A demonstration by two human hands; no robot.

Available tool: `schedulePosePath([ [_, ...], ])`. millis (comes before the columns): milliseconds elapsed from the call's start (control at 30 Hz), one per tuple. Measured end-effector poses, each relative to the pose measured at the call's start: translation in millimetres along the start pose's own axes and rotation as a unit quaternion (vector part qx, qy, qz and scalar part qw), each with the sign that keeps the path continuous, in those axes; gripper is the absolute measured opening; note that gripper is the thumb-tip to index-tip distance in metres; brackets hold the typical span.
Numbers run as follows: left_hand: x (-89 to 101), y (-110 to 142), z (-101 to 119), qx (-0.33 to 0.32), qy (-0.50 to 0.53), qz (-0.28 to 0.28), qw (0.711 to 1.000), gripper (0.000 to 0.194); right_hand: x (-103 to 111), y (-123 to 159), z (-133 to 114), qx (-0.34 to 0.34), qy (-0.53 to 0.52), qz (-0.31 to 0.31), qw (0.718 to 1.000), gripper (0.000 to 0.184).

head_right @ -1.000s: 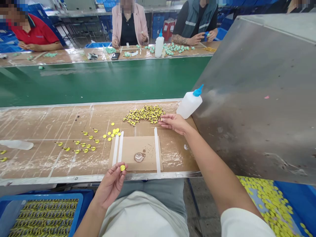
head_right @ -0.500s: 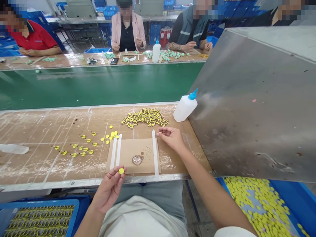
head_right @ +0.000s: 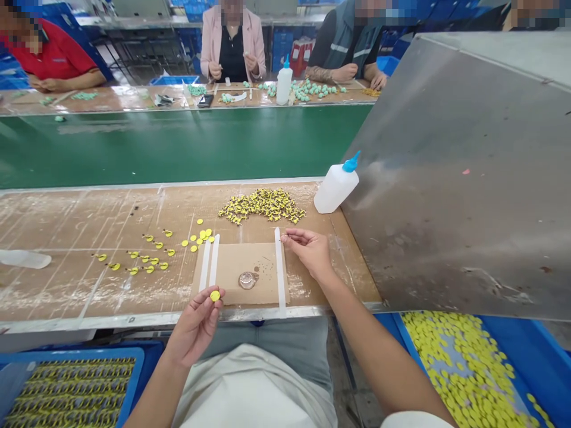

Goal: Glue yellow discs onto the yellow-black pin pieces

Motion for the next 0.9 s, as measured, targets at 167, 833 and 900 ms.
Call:
schedulePosePath([
  [167, -3.0, -6.2, 5.1, -0.018, 0.002, -0.015, 1.0, 0.031, -15.8, 10.9, -8.9, 0.083, 0.108, -0.027, 0.99, 0.021],
  [833, -14.2, -30.6, 17.6, -0.1, -0.033, -0.097, 0.99, 0.027, -32.7, 37.2, -29.6, 0.19, 0.154, 0.037, 0.969, 0.017],
  [900, -15.5, -32.6, 17.8, -0.111, -0.037, -0.103, 0.988, 0.027, -41.0, 50.9, -36.6, 0.212, 0.101, 0.052, 0.971, 0.011],
])
Point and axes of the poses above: each hand's wrist, its own y-axis away from the middle knuckle, its own x-axis out of the back of the hand, z = x × y, the point moved 8 cm from there along -y, towards the middle knuckle, and after that the axes turned 11 degrees about y, right-handed, at the moved point
